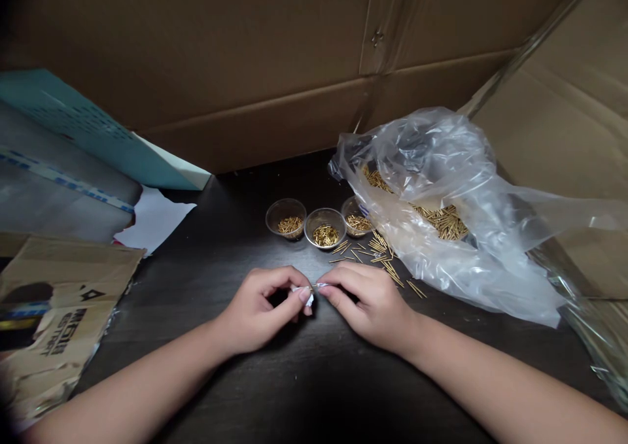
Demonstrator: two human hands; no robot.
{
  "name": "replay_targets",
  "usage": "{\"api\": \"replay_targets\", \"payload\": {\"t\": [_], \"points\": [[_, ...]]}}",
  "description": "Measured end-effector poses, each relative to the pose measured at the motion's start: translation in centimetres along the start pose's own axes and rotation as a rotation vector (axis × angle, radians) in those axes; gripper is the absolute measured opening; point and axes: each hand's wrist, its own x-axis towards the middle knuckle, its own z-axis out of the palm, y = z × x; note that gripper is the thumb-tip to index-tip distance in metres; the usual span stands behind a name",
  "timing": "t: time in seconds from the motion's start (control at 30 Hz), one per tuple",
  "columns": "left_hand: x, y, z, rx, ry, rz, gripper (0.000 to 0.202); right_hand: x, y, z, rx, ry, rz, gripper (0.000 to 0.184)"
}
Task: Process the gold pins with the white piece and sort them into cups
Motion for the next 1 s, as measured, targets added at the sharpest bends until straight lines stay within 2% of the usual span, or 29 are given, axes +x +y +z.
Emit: {"api": "replay_targets", "payload": {"t": [0.47, 0.67, 1.0], "points": [[-0.01, 0.11, 0.18, 0.024, 0.014, 0.035, 0.015, -0.25, 0.00, 0.18, -0.004, -0.015, -0.053, 0.009], [-0.10, 0.03, 0.18, 0.035, 0.015, 0.048, 0.014, -0.31, -0.30, 0.09, -0.011, 0.039, -0.066, 0.011], [0.01, -0.08, 0.24, 0.036, 0.018, 0.054, 0.014, -0.37, -0.38, 0.02, -0.052, -0.001, -0.082, 0.010]]}}
